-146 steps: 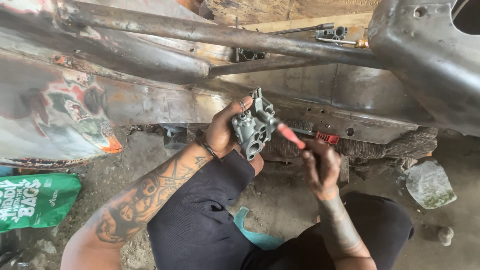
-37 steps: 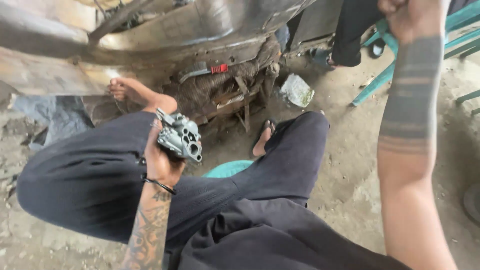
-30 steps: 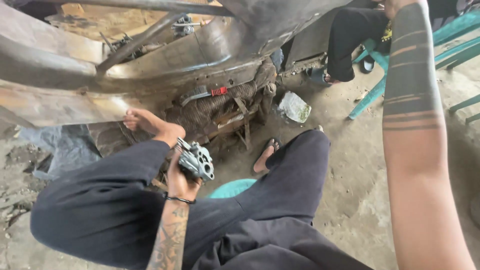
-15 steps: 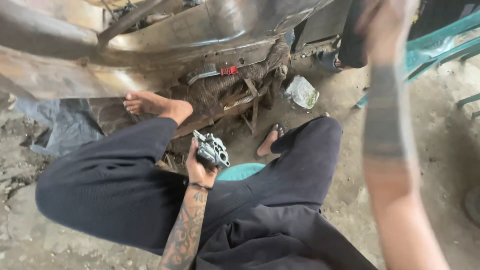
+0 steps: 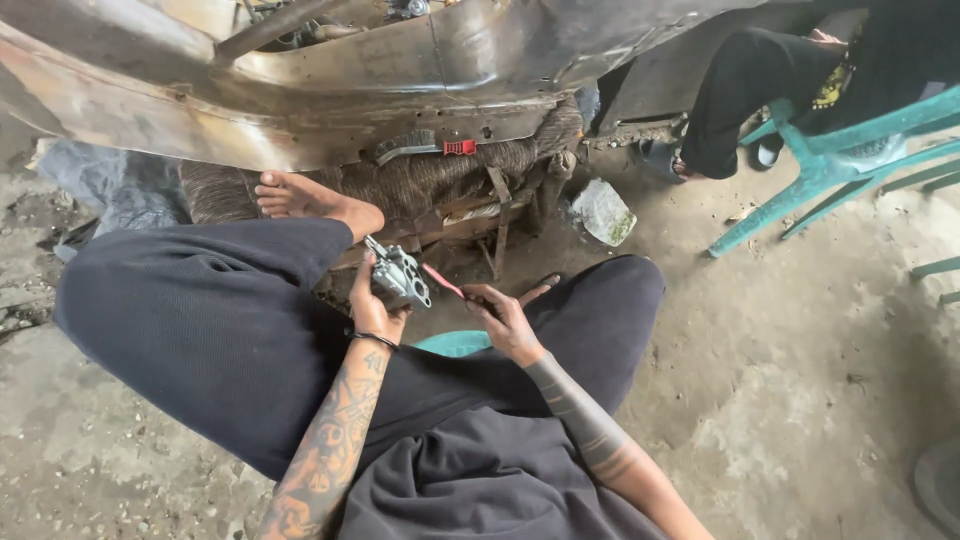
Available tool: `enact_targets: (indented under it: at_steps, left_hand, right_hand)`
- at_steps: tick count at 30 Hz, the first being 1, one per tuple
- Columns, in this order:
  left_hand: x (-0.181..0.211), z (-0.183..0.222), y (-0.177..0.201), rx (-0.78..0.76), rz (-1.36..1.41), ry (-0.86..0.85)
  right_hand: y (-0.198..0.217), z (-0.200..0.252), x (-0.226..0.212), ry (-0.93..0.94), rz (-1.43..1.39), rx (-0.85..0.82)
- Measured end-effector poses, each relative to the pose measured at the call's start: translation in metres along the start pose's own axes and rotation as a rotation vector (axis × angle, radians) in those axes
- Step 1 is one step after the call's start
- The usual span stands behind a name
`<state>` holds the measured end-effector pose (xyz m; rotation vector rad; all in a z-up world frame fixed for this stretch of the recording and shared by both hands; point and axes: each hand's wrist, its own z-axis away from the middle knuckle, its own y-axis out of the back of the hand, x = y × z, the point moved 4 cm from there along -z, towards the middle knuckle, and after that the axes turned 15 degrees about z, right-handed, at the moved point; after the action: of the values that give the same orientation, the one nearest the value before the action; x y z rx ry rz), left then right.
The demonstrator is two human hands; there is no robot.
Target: The person is cleaning a metal engine component, likely a carburetor, using a small brush to remove dirt and grease.
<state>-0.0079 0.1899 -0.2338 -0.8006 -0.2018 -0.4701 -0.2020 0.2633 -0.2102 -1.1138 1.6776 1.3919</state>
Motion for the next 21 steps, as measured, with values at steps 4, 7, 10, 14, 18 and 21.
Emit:
enact_targets:
  at_steps: [4, 7, 10, 14, 18, 21]
  left_hand:
    - [0.002, 0.003, -0.004, 0.036, 0.016, -0.030]
    - [0.003, 0.011, -0.007, 0.049, 0.065, -0.034]
    - [0.005, -0.009, 0.005, 0.058, 0.076, -0.044]
    - [0.008, 0.001, -0.004, 0.002, 0.021, -0.095]
    - [0.007, 0.024, -0.011, 0.000, -0.103, -0.121]
    - [0.004, 0.020, -0.012, -0.043, -0.123, -0.162]
  right_hand:
    - [0.008, 0.001, -0.006, 0.069, -0.001, 0.013]
    - [0.007, 0.003, -0.004, 0.121, -0.008, 0.020]
    - [0.008, 0.004, -0.014, 0.133, 0.032, 0.029]
    - [0.010, 0.005, -0.005, 0.077, -0.013, 0.029]
    - [0.005, 0.005, 0.002, 0.050, -0.035, 0.000]
    - [0.006, 0.003, 0.021, 0.017, -0.030, 0.004]
